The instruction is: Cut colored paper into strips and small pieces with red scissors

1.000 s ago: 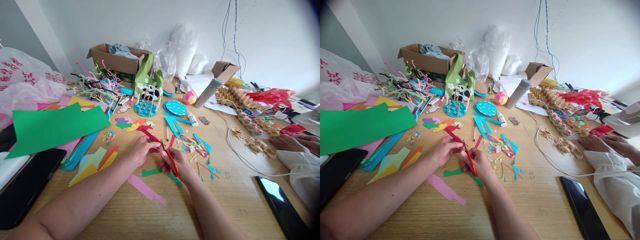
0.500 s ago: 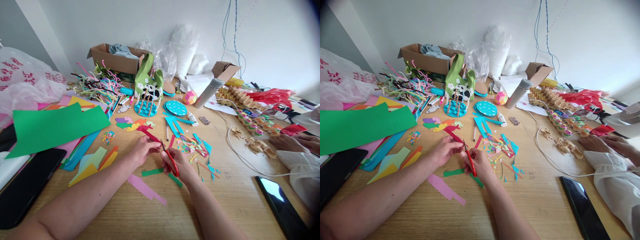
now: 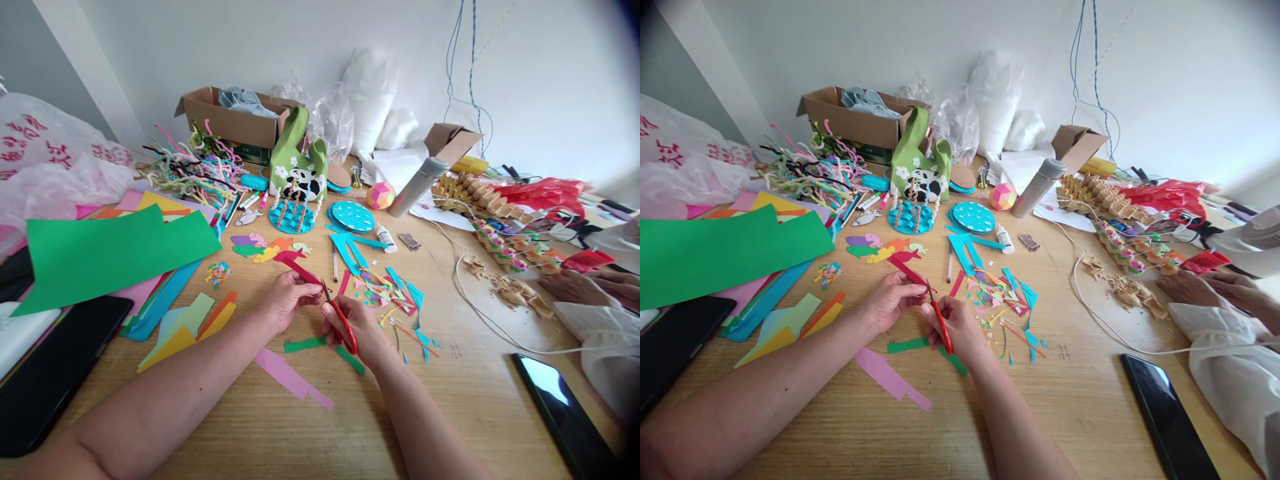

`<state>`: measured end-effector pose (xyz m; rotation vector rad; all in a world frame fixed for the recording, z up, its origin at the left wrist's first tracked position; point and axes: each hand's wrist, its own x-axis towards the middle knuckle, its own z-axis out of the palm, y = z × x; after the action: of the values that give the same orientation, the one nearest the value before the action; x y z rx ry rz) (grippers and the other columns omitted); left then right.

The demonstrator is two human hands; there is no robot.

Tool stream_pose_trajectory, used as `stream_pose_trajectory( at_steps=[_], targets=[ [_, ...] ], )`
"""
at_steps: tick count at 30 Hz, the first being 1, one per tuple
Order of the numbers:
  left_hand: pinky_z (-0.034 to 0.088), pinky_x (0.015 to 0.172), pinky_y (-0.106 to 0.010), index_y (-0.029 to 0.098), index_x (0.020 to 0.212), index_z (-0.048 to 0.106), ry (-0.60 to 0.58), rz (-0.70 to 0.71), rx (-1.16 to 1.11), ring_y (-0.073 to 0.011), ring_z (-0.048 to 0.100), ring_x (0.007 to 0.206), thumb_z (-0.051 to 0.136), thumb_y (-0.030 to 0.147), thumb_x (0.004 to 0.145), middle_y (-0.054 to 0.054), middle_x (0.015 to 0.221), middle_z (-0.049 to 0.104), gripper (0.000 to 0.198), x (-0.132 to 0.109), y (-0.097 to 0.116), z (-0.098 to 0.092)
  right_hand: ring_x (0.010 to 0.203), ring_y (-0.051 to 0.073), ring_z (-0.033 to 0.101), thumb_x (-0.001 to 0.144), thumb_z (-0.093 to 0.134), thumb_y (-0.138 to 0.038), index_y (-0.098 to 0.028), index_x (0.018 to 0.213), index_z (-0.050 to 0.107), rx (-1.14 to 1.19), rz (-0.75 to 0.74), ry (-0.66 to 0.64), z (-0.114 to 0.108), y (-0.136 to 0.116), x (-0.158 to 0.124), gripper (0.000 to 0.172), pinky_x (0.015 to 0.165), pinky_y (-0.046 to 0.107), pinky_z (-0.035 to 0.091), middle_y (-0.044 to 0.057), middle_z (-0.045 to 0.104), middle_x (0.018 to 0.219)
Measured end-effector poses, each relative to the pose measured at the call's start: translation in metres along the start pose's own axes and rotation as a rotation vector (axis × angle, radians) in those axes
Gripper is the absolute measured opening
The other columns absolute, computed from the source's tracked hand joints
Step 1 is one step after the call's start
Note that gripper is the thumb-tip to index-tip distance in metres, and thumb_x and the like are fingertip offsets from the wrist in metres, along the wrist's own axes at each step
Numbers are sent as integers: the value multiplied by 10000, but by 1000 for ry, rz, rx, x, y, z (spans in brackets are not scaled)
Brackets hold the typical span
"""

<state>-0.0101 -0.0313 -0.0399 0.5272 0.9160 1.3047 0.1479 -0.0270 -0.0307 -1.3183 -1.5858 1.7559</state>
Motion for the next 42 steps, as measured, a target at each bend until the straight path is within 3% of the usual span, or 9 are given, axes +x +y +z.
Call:
stream_pose_trajectory(
  at_steps=[20, 42],
  targets=[
    [503, 615, -259, 116, 735, 623, 11, -10, -18, -129, 629, 582, 772, 119, 532, -25, 636, 679, 251, 0, 2, 3, 358, 101, 539, 688, 728, -602, -189, 679, 465, -3, -15, 4, -1, 1, 1, 489, 337, 186, 411, -27, 588, 506],
    [475, 601, -247, 122, 770, 608, -59, 35, 31, -115, 608, 603, 760, 117, 577, -18, 674, 654, 246, 2, 2, -3, 353, 105, 525, 667, 713, -639, -197, 669, 470, -26, -1, 17, -1, -2, -1, 505, 335, 201, 394, -27, 587, 506]
  ],
)
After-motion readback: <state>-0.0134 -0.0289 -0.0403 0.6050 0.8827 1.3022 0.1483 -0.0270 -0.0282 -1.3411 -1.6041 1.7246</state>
